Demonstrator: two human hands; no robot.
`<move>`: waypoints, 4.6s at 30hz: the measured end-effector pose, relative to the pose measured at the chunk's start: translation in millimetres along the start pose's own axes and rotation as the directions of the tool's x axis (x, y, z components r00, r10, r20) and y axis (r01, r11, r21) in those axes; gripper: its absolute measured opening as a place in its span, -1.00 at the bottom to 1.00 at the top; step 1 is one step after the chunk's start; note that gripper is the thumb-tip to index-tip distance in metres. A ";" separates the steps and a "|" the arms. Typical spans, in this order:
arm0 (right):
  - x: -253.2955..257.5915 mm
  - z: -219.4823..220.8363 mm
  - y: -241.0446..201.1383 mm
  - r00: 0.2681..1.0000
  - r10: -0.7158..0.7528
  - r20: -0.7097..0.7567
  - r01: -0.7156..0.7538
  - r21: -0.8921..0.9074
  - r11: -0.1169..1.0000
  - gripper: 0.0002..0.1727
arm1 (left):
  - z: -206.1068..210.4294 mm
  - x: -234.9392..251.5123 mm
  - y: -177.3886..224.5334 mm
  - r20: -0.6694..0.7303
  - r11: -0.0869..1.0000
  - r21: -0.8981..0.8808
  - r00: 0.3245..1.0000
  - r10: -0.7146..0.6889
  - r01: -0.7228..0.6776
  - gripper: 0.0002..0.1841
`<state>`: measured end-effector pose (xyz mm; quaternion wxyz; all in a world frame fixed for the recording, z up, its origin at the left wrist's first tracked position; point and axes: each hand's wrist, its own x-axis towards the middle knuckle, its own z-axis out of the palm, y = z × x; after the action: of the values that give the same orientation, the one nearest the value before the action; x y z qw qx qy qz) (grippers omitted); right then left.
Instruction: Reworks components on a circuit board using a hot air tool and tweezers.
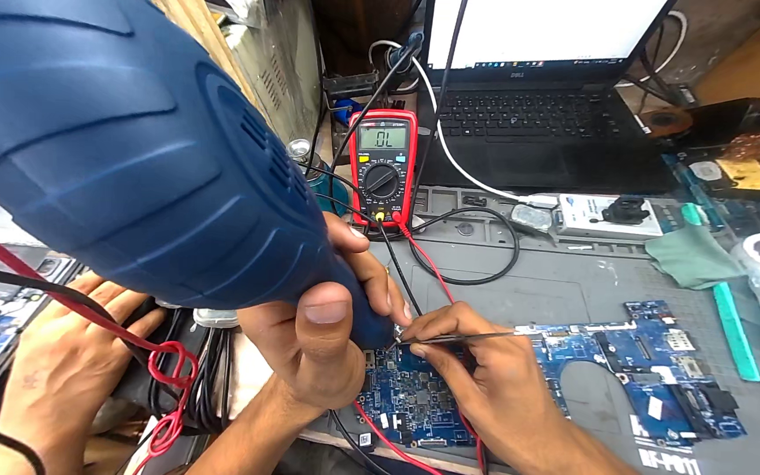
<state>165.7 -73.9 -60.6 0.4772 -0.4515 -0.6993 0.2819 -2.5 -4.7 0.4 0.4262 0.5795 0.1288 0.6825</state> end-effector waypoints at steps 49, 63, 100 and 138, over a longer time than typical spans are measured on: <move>0.0 -0.5 -0.4 1.000 0.000 0.001 0.000 -0.001 1.000 -0.94 | 0.2 -1.5 -0.5 0.010 1.000 -0.003 1.000 -0.002 0.002 -0.63; 0.3 -0.2 0.0 1.000 -0.001 0.005 0.001 0.005 1.000 -0.94 | -0.1 -1.6 -0.1 0.003 1.000 0.001 1.000 -0.001 0.001 -0.63; 0.2 -0.2 -0.7 1.000 -0.002 0.003 0.002 -0.005 1.000 -0.94 | 0.2 -1.9 -0.1 0.010 1.000 0.003 1.000 0.012 -0.012 -0.63; 0.0 -0.2 -1.3 1.000 0.003 0.007 -0.003 -0.011 1.000 -0.94 | 1.2 -2.4 0.5 0.001 1.000 0.002 1.000 0.012 -0.012 -0.62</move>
<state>165.5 -74.5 -59.5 0.4716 -0.4544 -0.7018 0.2804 -1.7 -7.2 -0.5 0.4216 0.5809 0.1257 0.6848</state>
